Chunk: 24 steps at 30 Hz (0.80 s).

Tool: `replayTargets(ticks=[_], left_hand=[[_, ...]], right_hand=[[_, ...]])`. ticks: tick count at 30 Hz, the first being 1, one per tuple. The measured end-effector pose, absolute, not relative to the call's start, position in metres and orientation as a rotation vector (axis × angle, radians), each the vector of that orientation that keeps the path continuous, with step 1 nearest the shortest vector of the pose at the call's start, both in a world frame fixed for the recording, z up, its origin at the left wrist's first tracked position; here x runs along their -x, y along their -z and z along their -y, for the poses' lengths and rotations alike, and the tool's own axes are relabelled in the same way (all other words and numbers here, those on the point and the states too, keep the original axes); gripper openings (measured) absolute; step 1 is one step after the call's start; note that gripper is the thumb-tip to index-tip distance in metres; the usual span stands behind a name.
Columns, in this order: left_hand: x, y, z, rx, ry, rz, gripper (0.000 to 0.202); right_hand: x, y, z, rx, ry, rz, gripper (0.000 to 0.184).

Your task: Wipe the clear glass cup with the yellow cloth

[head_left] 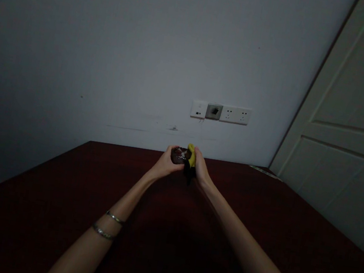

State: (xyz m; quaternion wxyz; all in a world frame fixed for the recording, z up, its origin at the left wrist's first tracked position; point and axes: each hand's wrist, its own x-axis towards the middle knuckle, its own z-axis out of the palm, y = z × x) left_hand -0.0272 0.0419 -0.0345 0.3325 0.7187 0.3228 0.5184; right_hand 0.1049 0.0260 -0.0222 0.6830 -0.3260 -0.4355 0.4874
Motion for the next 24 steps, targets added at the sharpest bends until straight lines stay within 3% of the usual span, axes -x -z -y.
replayTargets(ticks=[6,11,17,21,24], left_hand=[[0.030,0.027,-0.043,-1.813,-1.347,-0.789,0.077],[0.036,0.017,-0.037,-1.770,-1.153,-0.672,0.065],[0.036,0.024,-0.042,-1.547,-1.180,-0.685,0.086],[0.034,0.025,-0.043,-1.566,-1.204,-0.643,0.062],[0.031,0.030,-0.048,-1.590,-1.379,-0.689,0.059]], right_hand=[[-0.102,0.017,-0.035,0.745,-1.108,0.950,0.035],[-0.112,0.014,-0.036,0.782,-1.187,0.902,0.030],[-0.114,0.012,-0.030,0.784,-1.267,0.902,0.032],[-0.109,0.014,-0.028,0.751,-1.236,0.898,0.030],[-0.103,0.017,-0.027,0.726,-1.182,0.904,0.027]])
